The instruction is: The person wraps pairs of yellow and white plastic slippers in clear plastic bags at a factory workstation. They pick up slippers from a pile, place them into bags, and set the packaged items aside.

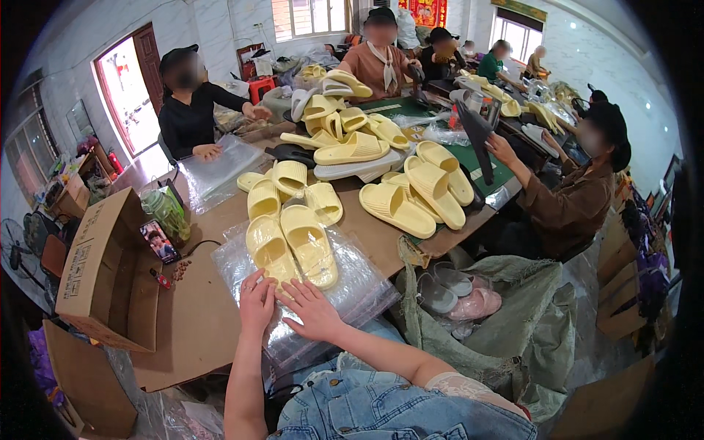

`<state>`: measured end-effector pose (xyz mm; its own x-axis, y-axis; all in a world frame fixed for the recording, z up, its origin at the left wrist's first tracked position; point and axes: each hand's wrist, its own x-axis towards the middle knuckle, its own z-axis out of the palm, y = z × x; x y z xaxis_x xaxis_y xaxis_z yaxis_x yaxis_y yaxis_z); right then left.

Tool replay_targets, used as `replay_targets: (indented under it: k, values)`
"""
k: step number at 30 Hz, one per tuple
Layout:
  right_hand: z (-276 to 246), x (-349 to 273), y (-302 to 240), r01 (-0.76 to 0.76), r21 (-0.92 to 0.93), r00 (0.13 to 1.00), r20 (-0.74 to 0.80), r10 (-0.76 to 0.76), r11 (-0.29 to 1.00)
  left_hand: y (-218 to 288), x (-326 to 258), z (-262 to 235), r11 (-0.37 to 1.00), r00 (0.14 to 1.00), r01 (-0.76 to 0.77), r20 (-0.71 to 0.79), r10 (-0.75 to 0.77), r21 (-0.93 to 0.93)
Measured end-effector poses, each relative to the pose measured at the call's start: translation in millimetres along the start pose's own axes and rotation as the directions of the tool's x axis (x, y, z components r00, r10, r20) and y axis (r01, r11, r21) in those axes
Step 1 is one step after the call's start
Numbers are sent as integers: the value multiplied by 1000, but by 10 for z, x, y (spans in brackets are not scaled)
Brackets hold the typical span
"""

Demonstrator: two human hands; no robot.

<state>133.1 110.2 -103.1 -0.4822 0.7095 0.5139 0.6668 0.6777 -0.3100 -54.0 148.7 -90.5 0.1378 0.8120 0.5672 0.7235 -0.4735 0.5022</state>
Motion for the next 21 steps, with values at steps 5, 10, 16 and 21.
replay_targets:
  k: [5, 10, 16, 21]
  values:
    - [34, -5, 12, -3, -1, 1000, 5, 3, 1000, -14, -1, 17, 1000, 1000, 2, -3, -2, 6]
    - [13, 0, -2, 1, -8, 1000, 11, -1, 1000, -1, -4, -5, 1000, 1000, 1, 2, -2, 15]
    - [32, -3, 6, -8, -10, 1000, 13, 8, 1000, -9, -5, 11, 1000, 1000, -2, -1, 2, 18]
    - [-8, 6, 3, 4, -2, 1000, 3, -4, 1000, 4, 1, 1, 1000, 1000, 4, 1, -4, 8]
